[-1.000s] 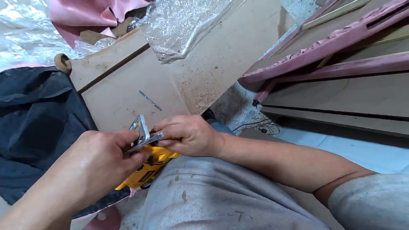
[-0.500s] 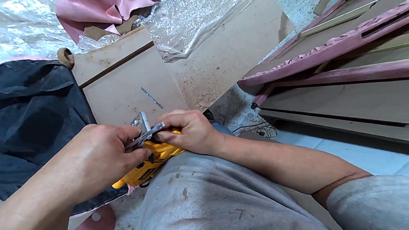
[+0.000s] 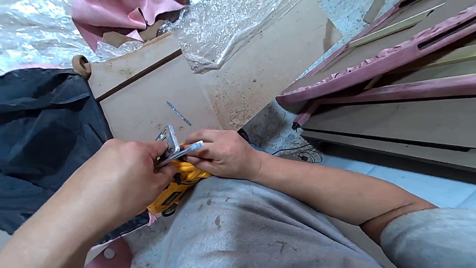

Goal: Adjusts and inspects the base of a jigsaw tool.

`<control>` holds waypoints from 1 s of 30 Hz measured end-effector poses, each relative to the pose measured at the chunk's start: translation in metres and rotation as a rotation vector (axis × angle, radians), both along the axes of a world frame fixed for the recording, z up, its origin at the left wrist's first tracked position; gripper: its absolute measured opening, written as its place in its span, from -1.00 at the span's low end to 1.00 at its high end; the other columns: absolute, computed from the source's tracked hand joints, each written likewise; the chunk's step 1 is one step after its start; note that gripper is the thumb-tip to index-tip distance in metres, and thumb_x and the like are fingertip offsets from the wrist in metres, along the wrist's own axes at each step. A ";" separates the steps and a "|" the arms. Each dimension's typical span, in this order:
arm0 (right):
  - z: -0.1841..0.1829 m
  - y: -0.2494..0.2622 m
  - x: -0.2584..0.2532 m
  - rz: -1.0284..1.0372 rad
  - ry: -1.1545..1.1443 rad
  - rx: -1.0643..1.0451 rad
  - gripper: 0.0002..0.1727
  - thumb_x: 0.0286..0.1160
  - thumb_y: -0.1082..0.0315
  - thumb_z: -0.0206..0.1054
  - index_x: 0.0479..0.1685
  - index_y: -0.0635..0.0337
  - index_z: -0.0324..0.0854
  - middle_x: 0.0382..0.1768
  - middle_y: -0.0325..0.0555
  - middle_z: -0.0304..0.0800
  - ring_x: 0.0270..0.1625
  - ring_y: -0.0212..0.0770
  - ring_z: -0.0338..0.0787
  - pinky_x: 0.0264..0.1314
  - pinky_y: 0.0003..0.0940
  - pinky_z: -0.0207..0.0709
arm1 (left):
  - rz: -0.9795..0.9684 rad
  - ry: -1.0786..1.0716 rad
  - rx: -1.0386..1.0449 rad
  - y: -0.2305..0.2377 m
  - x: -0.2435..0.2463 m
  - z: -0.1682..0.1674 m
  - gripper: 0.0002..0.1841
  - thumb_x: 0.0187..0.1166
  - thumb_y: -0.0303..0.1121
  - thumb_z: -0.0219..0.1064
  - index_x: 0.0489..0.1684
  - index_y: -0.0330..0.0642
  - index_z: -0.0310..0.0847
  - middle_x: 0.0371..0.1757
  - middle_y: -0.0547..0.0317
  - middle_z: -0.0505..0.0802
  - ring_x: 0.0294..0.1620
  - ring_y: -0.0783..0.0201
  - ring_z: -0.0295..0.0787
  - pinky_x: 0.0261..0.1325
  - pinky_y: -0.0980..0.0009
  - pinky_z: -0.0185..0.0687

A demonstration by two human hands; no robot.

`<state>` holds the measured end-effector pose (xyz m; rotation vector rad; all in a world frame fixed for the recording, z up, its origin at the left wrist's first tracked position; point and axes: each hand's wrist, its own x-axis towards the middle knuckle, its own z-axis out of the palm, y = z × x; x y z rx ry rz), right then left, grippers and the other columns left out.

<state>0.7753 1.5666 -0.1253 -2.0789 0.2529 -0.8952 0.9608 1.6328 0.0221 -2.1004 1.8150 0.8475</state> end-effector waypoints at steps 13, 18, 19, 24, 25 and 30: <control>0.023 -0.004 0.004 0.017 0.159 0.226 -0.86 0.56 0.39 0.40 -0.10 0.13 0.88 0.02 -0.19 0.92 0.11 -0.39 0.86 0.17 -0.37 0.78 | 0.017 0.169 -0.289 0.032 0.010 -0.016 -0.93 0.38 -0.11 0.41 -0.40 0.23 0.70 -0.67 0.61 0.55 -0.72 0.58 0.37 -0.69 0.47 0.30; 0.030 -0.004 0.005 0.006 0.250 0.301 -0.89 0.55 0.34 0.44 -0.12 0.05 0.89 -0.05 -0.30 0.92 0.01 -0.49 0.84 0.09 -0.46 0.76 | 0.121 0.261 -0.302 0.036 0.012 -0.017 -0.93 0.34 -0.10 0.49 -0.41 0.28 0.74 -0.72 0.63 0.54 -0.77 0.59 0.34 -0.74 0.50 0.26; 0.030 -0.004 0.006 0.004 0.240 0.290 -0.89 0.55 0.35 0.44 -0.13 0.07 0.88 -0.07 -0.28 0.92 -0.01 -0.49 0.84 0.07 -0.46 0.76 | 0.129 0.268 -0.310 0.037 0.013 -0.017 -0.90 0.34 -0.09 0.49 -0.30 0.25 0.80 -0.70 0.63 0.54 -0.76 0.59 0.34 -0.73 0.51 0.27; 0.029 -0.002 0.004 -0.005 0.236 0.252 -0.86 0.57 0.35 0.42 -0.07 0.06 0.89 -0.04 -0.29 0.92 0.05 -0.48 0.85 0.15 -0.44 0.77 | 0.130 0.376 -0.265 0.036 0.025 -0.021 -0.82 0.30 -0.01 0.54 -0.22 0.27 0.84 -0.71 0.62 0.58 -0.77 0.59 0.39 -0.76 0.54 0.31; 0.029 -0.001 0.004 -0.012 0.236 0.244 -0.86 0.57 0.34 0.41 -0.08 0.06 0.89 -0.05 -0.29 0.92 0.03 -0.48 0.85 0.12 -0.44 0.77 | 0.109 0.374 -0.247 0.034 0.026 -0.019 -0.83 0.30 -0.01 0.55 -0.24 0.29 0.84 -0.71 0.62 0.61 -0.77 0.59 0.43 -0.76 0.52 0.35; 0.026 0.002 0.002 -0.029 0.203 0.286 -0.87 0.54 0.35 0.44 -0.11 0.07 0.90 -0.08 -0.27 0.93 -0.02 -0.46 0.85 0.07 -0.42 0.77 | 0.015 0.266 -0.061 0.012 0.024 -0.005 -0.84 0.35 0.02 0.61 -0.43 0.30 0.79 -0.71 0.57 0.68 -0.74 0.54 0.51 -0.70 0.43 0.44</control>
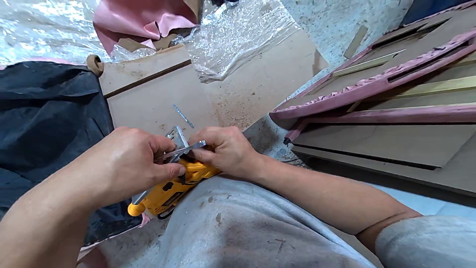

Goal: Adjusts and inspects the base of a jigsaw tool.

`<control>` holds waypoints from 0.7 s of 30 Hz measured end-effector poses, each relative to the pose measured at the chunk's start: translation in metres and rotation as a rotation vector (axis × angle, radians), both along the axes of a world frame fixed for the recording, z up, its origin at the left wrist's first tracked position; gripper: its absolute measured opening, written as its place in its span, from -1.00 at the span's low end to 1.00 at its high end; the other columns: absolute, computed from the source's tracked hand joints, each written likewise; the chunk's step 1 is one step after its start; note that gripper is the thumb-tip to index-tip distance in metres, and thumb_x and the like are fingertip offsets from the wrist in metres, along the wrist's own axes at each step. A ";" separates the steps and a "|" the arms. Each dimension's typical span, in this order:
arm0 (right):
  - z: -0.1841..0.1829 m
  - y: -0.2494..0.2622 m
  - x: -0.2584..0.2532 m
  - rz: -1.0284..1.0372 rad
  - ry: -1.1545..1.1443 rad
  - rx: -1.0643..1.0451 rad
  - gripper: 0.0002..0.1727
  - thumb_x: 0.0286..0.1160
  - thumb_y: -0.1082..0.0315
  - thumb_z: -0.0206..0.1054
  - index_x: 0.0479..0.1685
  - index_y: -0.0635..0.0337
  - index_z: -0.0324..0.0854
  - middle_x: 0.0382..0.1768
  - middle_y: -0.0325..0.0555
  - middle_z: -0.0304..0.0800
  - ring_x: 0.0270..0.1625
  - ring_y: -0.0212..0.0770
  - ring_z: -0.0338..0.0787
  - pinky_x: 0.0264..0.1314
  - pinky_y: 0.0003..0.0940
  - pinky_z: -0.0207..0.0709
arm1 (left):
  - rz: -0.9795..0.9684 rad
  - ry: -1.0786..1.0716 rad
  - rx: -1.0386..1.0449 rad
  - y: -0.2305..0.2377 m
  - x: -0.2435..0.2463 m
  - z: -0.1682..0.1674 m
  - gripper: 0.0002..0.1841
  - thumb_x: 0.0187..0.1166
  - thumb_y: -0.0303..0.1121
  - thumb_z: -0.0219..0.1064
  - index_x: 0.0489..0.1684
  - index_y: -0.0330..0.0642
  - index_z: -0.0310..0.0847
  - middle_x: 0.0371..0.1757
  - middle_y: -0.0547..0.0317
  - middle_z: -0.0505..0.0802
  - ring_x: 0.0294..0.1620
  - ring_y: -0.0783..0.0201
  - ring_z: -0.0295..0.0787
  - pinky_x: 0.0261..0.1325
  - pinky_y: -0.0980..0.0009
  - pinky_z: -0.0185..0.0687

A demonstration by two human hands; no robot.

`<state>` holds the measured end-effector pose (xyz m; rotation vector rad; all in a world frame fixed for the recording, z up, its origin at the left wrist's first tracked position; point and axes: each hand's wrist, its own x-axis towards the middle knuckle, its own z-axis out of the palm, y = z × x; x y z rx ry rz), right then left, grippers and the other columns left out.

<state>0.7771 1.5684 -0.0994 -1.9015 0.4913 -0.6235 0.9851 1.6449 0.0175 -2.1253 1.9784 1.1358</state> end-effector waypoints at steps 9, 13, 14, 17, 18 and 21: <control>-0.006 0.002 0.001 -0.020 -0.047 0.211 -0.86 0.47 0.40 0.49 -0.09 0.09 0.90 -0.01 -0.27 0.91 0.07 -0.45 0.83 0.17 -0.40 0.75 | -0.052 -0.033 0.309 -0.033 -0.001 0.010 -0.74 0.38 0.03 0.62 -0.54 0.18 0.74 -0.68 0.43 0.70 -0.69 0.43 0.56 -0.62 0.36 0.51; -0.001 0.001 0.002 -0.005 -0.019 0.349 -0.74 0.47 0.41 0.50 0.11 0.19 0.80 0.03 -0.23 0.90 0.10 -0.42 0.85 0.31 -0.37 0.74 | -0.034 0.068 0.363 -0.037 0.006 0.010 -0.78 0.43 -0.08 0.60 -0.51 0.10 0.78 -0.69 0.35 0.71 -0.72 0.39 0.53 -0.66 0.37 0.46; -0.001 0.000 0.002 -0.003 -0.015 0.364 -0.74 0.47 0.41 0.50 0.12 0.20 0.80 0.04 -0.21 0.90 0.12 -0.41 0.84 0.32 -0.37 0.73 | -0.024 0.081 0.378 -0.038 0.007 0.011 -0.79 0.46 -0.11 0.59 -0.49 0.08 0.78 -0.69 0.33 0.71 -0.74 0.37 0.51 -0.68 0.37 0.44; -0.005 -0.003 0.004 0.027 0.013 0.344 -0.72 0.48 0.37 0.51 0.14 0.17 0.78 0.06 -0.22 0.87 0.14 -0.41 0.82 0.33 -0.37 0.72 | 0.050 0.172 0.395 -0.035 0.012 0.008 -0.86 0.52 -0.24 0.55 -0.36 -0.03 0.76 -0.65 0.22 0.73 -0.78 0.31 0.51 -0.72 0.38 0.46; -0.006 -0.004 0.004 0.037 0.023 0.334 -0.70 0.47 0.34 0.52 0.16 0.16 0.77 0.07 -0.22 0.86 0.15 -0.41 0.81 0.32 -0.36 0.72 | 0.074 0.219 0.382 -0.033 0.015 0.006 -0.90 0.52 -0.28 0.54 -0.30 -0.05 0.79 -0.63 0.20 0.75 -0.77 0.30 0.54 -0.72 0.39 0.48; -0.005 -0.004 0.006 0.046 0.046 0.337 -0.70 0.44 0.30 0.56 0.12 0.12 0.77 0.05 -0.24 0.83 0.11 -0.40 0.80 0.25 -0.37 0.72 | 0.121 0.277 0.349 -0.029 0.016 0.003 -0.94 0.51 -0.35 0.53 -0.23 -0.09 0.83 -0.61 0.17 0.76 -0.74 0.28 0.55 -0.71 0.40 0.49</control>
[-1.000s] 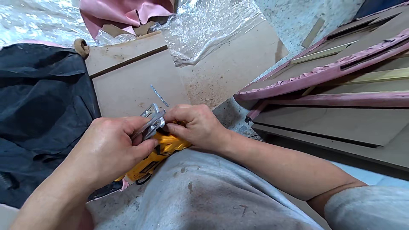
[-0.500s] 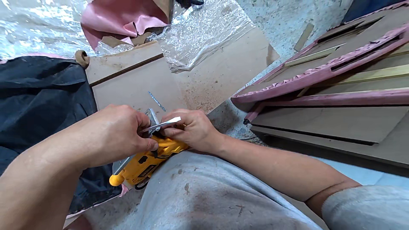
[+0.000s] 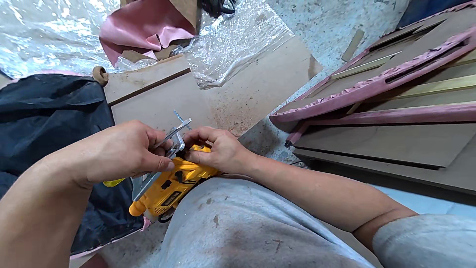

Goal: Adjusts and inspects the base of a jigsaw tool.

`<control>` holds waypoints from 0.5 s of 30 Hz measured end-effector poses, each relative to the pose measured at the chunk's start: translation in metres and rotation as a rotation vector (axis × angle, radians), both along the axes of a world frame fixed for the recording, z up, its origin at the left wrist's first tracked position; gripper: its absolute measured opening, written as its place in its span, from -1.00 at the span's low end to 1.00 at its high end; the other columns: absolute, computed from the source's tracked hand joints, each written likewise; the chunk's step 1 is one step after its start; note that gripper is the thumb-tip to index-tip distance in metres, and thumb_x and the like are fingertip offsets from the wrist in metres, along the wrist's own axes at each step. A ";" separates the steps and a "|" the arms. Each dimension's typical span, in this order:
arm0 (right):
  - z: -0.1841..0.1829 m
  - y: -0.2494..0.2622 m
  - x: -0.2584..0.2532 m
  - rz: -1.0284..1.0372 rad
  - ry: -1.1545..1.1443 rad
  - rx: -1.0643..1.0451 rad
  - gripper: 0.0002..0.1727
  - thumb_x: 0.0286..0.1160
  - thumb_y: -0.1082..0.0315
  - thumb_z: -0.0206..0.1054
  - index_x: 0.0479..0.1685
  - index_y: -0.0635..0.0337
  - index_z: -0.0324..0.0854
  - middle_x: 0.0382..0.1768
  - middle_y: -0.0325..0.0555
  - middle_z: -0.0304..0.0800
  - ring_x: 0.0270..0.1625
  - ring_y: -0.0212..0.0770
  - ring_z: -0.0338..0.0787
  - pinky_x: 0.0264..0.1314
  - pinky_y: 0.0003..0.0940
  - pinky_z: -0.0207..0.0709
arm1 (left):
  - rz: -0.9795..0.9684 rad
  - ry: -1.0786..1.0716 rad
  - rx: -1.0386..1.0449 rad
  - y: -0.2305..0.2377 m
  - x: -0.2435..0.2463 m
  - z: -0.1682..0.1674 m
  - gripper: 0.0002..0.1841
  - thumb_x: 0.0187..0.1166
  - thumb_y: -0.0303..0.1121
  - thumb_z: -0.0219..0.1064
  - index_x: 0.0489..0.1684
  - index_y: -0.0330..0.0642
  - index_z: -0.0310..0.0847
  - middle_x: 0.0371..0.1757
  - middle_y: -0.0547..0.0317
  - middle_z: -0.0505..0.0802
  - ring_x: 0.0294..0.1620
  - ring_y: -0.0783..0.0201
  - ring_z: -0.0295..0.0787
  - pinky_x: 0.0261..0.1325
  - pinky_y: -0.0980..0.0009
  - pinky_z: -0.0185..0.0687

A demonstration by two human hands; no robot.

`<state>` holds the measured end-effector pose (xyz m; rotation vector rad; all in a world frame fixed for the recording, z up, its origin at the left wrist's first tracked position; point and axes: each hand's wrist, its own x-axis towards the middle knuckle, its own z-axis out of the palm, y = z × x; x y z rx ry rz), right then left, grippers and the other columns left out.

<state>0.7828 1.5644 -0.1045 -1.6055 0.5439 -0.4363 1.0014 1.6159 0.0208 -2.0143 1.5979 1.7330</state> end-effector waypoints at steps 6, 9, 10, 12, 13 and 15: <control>0.008 -0.001 0.008 -0.022 0.072 -0.032 -0.89 0.49 0.25 0.51 -0.15 0.05 0.80 -0.12 -0.30 0.84 -0.04 -0.45 0.81 0.09 -0.37 0.74 | -0.160 -0.235 0.028 -0.005 -0.016 0.010 -0.84 0.53 -0.20 0.54 -0.46 0.09 0.76 -0.67 0.33 0.71 -0.73 0.37 0.53 -0.65 0.35 0.48; 0.014 -0.002 0.010 -0.006 0.154 0.018 -0.88 0.49 0.24 0.50 -0.12 0.01 0.77 -0.19 -0.37 0.84 -0.10 -0.47 0.79 0.01 -0.35 0.70 | -0.164 -0.239 0.049 -0.008 -0.017 0.009 -0.85 0.54 -0.21 0.53 -0.43 0.08 0.78 -0.66 0.31 0.74 -0.74 0.36 0.55 -0.66 0.33 0.52; 0.014 -0.002 0.012 -0.002 0.161 0.061 -0.87 0.48 0.27 0.50 -0.08 0.02 0.77 -0.20 -0.37 0.86 -0.10 -0.48 0.80 0.02 -0.35 0.71 | -0.167 -0.246 0.043 -0.008 -0.017 0.009 -0.86 0.54 -0.20 0.53 -0.43 0.09 0.78 -0.66 0.32 0.74 -0.73 0.36 0.56 -0.65 0.34 0.52; 0.014 -0.002 0.014 0.006 0.126 0.142 -0.83 0.48 0.35 0.49 -0.01 0.06 0.77 -0.19 -0.33 0.89 -0.09 -0.46 0.83 0.05 -0.35 0.74 | -0.162 -0.256 0.038 -0.008 -0.018 0.008 -0.85 0.54 -0.22 0.53 -0.45 0.09 0.78 -0.67 0.33 0.73 -0.74 0.37 0.54 -0.67 0.34 0.50; 0.013 -0.002 0.015 0.009 0.104 0.160 -0.83 0.48 0.37 0.49 -0.01 0.08 0.77 -0.20 -0.30 0.88 -0.10 -0.44 0.83 0.04 -0.34 0.73 | -0.162 -0.273 0.039 -0.008 -0.020 0.009 -0.83 0.54 -0.21 0.53 -0.47 0.09 0.77 -0.68 0.33 0.71 -0.74 0.37 0.53 -0.68 0.35 0.48; 0.011 -0.001 0.015 0.002 0.076 0.148 -0.84 0.48 0.38 0.48 -0.02 0.09 0.79 -0.21 -0.28 0.87 -0.13 -0.42 0.82 0.00 -0.32 0.72 | -0.182 -0.338 0.017 -0.006 -0.025 0.010 -0.81 0.56 -0.19 0.51 -0.50 0.13 0.73 -0.68 0.37 0.67 -0.72 0.39 0.50 -0.66 0.33 0.44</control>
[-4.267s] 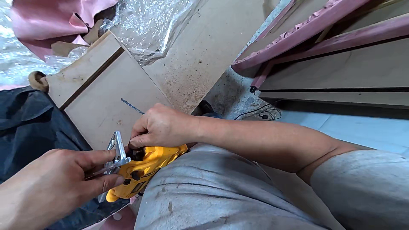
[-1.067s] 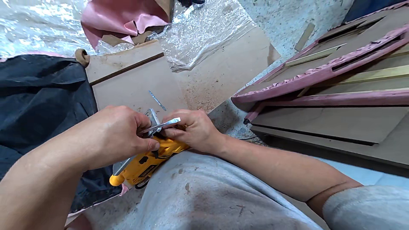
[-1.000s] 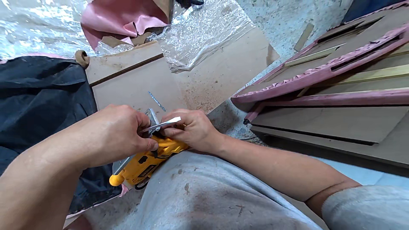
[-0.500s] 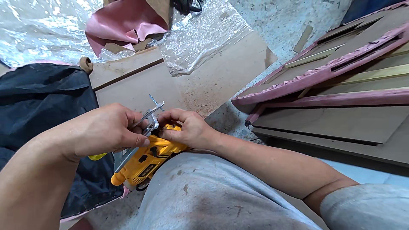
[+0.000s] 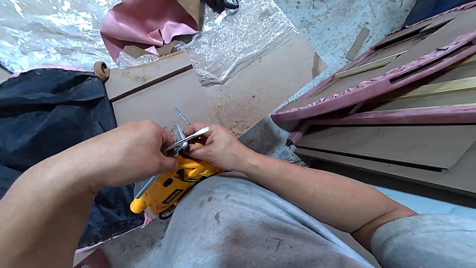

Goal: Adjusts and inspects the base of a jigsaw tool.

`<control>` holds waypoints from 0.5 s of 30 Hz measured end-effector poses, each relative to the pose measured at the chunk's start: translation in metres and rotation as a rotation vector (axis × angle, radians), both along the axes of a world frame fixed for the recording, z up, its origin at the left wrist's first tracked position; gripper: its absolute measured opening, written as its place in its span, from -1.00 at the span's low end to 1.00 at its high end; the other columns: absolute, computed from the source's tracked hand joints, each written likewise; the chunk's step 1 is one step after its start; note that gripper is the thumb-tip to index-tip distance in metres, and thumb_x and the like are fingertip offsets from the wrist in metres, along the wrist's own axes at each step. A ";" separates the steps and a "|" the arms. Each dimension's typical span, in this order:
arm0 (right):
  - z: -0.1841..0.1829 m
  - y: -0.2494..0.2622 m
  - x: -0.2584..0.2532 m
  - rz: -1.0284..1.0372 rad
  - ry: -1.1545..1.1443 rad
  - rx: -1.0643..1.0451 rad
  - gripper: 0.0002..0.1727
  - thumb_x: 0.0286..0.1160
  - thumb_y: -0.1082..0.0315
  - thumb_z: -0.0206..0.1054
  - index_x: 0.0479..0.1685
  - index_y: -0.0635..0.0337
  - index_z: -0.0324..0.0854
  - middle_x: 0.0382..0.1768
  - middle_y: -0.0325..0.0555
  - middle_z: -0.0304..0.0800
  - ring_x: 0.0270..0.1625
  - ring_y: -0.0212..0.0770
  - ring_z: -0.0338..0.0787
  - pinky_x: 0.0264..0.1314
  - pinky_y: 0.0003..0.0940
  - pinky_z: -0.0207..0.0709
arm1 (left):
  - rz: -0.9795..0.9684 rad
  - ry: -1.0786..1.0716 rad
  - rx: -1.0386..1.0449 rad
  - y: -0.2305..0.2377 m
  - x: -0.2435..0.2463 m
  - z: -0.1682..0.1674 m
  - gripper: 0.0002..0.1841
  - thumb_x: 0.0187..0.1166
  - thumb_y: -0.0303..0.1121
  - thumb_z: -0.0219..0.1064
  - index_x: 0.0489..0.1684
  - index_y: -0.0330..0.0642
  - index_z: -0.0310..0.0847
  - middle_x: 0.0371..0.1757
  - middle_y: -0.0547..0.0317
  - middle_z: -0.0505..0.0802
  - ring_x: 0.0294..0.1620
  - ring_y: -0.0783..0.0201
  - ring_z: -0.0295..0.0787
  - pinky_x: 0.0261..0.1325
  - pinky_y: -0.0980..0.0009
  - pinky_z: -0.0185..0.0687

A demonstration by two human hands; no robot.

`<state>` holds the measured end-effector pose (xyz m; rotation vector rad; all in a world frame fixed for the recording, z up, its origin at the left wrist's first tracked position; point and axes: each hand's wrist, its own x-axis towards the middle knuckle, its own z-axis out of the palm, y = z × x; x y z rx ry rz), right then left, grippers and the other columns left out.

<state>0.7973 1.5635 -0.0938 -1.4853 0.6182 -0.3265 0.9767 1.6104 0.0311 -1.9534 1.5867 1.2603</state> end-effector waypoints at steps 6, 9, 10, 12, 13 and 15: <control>0.000 0.003 0.001 -0.067 0.037 0.009 -0.75 0.41 0.33 0.45 0.06 0.04 0.77 -0.24 -0.30 0.86 -0.15 -0.38 0.81 -0.07 -0.25 0.72 | -0.035 -0.042 -0.117 0.009 -0.006 -0.001 -0.83 0.61 -0.22 0.44 -0.44 0.17 0.69 -0.65 0.44 0.65 -0.68 0.44 0.50 -0.62 0.35 0.45; 0.002 0.003 0.003 -0.075 0.062 0.035 -0.81 0.42 0.31 0.46 -0.03 0.04 0.75 -0.33 -0.28 0.80 -0.24 -0.34 0.77 -0.17 -0.22 0.67 | -0.010 -0.018 -0.142 0.012 -0.008 -0.001 -0.86 0.60 -0.22 0.45 -0.40 0.17 0.71 -0.64 0.44 0.66 -0.67 0.43 0.51 -0.62 0.37 0.46; 0.003 0.003 0.003 -0.072 0.065 0.034 -0.84 0.43 0.31 0.45 -0.06 0.04 0.74 -0.33 -0.28 0.80 -0.24 -0.33 0.77 -0.17 -0.21 0.67 | 0.017 -0.018 -0.172 0.016 -0.008 -0.001 -0.93 0.59 -0.23 0.47 -0.30 0.15 0.72 -0.62 0.44 0.67 -0.66 0.43 0.53 -0.60 0.36 0.50; 0.002 0.001 0.003 -0.059 0.076 0.027 -0.90 0.46 0.30 0.46 -0.13 0.02 0.78 -0.29 -0.30 0.83 -0.20 -0.36 0.79 -0.11 -0.21 0.69 | 0.103 -0.014 -0.255 0.027 -0.008 -0.001 -0.76 0.55 -0.24 0.52 0.10 0.09 0.68 -0.56 0.42 0.70 -0.62 0.41 0.58 -0.55 0.31 0.59; 0.001 0.000 0.002 -0.049 0.084 0.026 -0.93 0.47 0.29 0.46 -0.19 0.01 0.79 -0.26 -0.31 0.84 -0.15 -0.38 0.80 -0.06 -0.21 0.69 | 0.141 -0.010 -0.294 0.034 -0.007 -0.001 -0.66 0.53 -0.25 0.53 0.23 0.11 0.61 -0.50 0.44 0.74 -0.58 0.41 0.63 -0.53 0.30 0.64; -0.001 -0.003 -0.001 -0.034 0.084 0.009 -0.94 0.46 0.27 0.45 -0.24 -0.01 0.80 -0.24 -0.33 0.84 -0.13 -0.40 0.79 -0.04 -0.22 0.69 | 0.188 0.007 -0.361 0.050 0.000 -0.002 -0.56 0.50 -0.24 0.50 0.34 0.17 0.52 -0.37 0.50 0.79 -0.48 0.43 0.71 -0.47 0.27 0.71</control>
